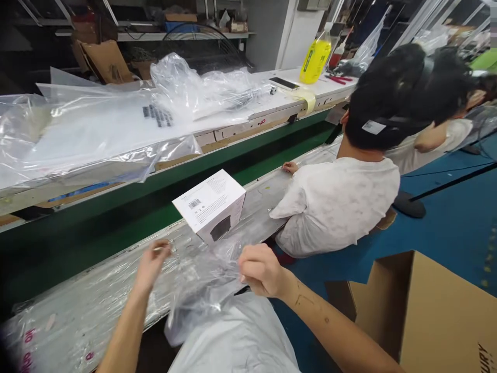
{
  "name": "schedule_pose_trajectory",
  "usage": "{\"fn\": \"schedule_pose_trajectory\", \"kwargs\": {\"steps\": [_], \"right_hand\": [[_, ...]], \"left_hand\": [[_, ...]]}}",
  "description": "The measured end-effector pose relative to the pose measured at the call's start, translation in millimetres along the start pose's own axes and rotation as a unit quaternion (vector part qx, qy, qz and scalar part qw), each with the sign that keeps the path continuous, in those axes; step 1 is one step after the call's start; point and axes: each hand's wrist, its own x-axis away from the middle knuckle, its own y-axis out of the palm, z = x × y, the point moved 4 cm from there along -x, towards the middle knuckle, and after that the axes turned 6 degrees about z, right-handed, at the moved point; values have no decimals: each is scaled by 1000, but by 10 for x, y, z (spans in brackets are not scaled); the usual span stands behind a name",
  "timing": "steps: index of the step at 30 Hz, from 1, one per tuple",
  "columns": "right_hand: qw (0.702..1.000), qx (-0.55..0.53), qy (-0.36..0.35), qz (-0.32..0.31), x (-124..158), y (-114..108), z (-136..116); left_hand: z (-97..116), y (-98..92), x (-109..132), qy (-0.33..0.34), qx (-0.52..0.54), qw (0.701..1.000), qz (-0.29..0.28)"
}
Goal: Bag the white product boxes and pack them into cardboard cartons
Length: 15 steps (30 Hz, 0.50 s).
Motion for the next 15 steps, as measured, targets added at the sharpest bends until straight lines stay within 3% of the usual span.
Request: {"fn": "schedule_pose_trajectory", "kwargs": {"steps": [1, 2, 3, 5, 7, 9, 12, 13, 15], "right_hand": [[1000, 0, 6, -3, -53, -34, 85], [1000, -8, 11, 0, -113, -64, 167], [1000, -22, 14, 2, -178, -91, 244], [999, -44, 15, -2, -314, -153, 386], [996, -51, 40, -59, -431, -231, 551], [972, -48, 100, -206, -466, -307, 759], [861, -35, 207, -463, -300, -465, 1061], [831, -28, 224, -509, -242, -535, 1126], [816, -46, 217, -534, -193, -661, 1167]], "left_hand": [[207, -18, 102, 57, 10, 998, 7], [425, 36, 235, 111, 26, 993, -40], [618, 160, 387, 141, 22, 981, -134], [849, 492, 678, 129, -71, 926, -349], [892, 734, 824, 49, -149, 855, -494], [850, 795, 769, -38, -161, 824, -542], [759, 603, 492, -98, -197, 818, -531], [751, 515, 399, -92, -214, 817, -528], [753, 383, 262, -85, -221, 808, -540]]}}
